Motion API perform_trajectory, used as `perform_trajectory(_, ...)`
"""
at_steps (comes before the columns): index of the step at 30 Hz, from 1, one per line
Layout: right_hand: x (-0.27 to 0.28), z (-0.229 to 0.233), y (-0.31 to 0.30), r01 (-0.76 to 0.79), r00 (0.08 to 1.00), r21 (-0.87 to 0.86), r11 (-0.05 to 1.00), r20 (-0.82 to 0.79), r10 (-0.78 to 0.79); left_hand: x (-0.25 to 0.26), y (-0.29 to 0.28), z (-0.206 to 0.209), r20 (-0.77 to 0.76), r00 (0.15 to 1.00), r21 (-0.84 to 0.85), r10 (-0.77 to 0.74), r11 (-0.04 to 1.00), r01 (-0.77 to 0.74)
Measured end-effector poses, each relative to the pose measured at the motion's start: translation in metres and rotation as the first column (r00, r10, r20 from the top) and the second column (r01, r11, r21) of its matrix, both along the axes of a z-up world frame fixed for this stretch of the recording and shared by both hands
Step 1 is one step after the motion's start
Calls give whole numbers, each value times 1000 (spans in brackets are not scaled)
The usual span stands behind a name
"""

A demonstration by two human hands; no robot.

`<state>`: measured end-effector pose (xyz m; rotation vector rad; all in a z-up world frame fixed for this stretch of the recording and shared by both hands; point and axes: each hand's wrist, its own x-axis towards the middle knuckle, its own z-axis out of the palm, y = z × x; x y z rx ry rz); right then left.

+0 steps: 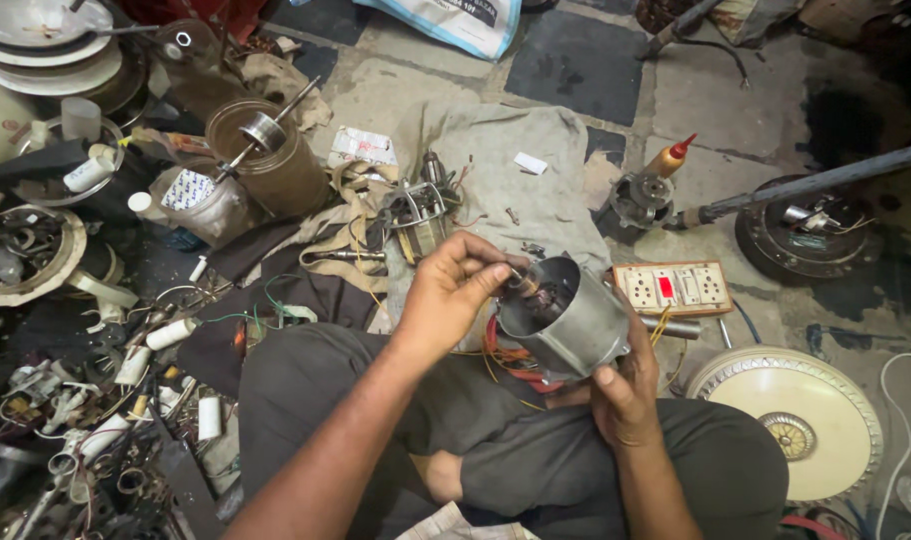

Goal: The person sits on the floor and repairs a small electrical motor. They connect wires to a multimeter, use a screwdriver to remove screws, disassemble the motor housing, and apply lubricant to the rotor shaft before reassembling the unit.

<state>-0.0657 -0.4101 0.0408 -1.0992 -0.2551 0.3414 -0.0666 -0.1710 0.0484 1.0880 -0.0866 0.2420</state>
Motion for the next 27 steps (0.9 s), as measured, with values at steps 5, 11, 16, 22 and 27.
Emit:
perform_trajectory(5,1,-1,1,10,999,-50,999,51,-8,-1,-16,-19,-113,987,54,118,992,-112)
perform_trajectory(11,3,-29,2,-33,990,-133,991,132,51,6,-14,-38,-141,892,50,430,903,-428)
perform_trajectory(16,2,-39,17,-26,990,-85,996,138,37,4,2,-53,-317,810,-121,493,826,-550)
perform_trajectory(22,0,-18,27,3,991,-176,984,134,21,7,11,-56,-415,806,-236,421,806,-543)
perform_trajectory(27,-2,-42,9,96,995,-172,980,9,-96,9,21,-64,-453,827,-205,333,864,-460)
